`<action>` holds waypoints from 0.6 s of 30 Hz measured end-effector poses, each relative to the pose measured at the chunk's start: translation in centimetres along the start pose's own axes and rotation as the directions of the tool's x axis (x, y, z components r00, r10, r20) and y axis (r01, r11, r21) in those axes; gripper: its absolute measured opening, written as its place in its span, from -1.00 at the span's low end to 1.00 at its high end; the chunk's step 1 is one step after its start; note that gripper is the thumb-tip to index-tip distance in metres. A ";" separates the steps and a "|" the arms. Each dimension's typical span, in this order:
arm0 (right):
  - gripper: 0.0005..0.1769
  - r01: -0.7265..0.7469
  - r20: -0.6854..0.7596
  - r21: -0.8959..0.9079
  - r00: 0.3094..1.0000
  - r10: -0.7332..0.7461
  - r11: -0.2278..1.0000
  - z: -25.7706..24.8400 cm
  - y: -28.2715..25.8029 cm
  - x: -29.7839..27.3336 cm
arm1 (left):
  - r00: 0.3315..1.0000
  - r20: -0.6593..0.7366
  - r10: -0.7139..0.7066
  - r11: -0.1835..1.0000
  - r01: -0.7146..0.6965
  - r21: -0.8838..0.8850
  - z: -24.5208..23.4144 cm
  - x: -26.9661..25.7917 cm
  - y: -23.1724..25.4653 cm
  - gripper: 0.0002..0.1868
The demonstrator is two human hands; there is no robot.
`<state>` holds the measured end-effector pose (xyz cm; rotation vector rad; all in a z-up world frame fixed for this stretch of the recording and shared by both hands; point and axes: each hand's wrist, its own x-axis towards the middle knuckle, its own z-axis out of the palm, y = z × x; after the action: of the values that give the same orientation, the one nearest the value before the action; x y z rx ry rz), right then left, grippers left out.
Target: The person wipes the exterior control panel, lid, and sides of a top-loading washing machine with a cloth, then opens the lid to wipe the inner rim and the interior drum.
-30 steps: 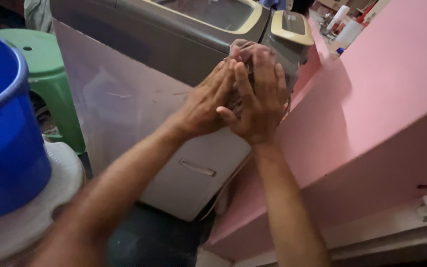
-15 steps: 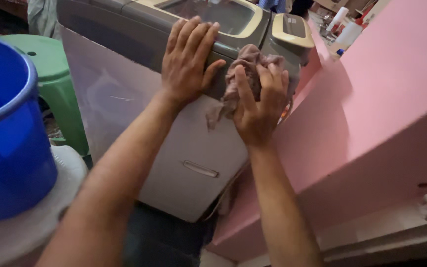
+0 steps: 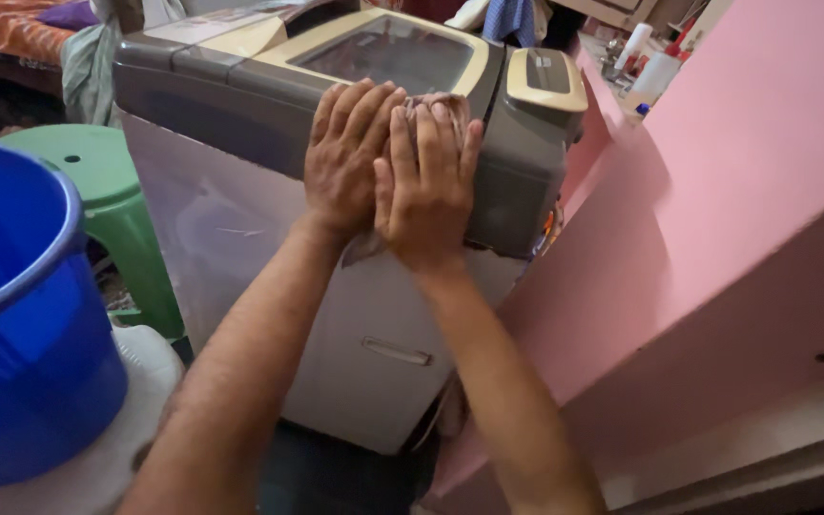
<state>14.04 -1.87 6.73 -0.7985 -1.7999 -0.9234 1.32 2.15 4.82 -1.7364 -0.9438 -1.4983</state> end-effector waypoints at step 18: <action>-0.80 -0.441 -0.072 0.003 0.895 0.440 0.897 -7.1 11.7 -2.4 | 0.999 0.042 -0.016 1.000 0.017 -0.007 -0.3 0.0 0.1 -0.49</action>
<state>27.65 -2.33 9.44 -1.1122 -1.4620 -0.6527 1.30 1.86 4.87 -1.7757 -0.9770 -1.4828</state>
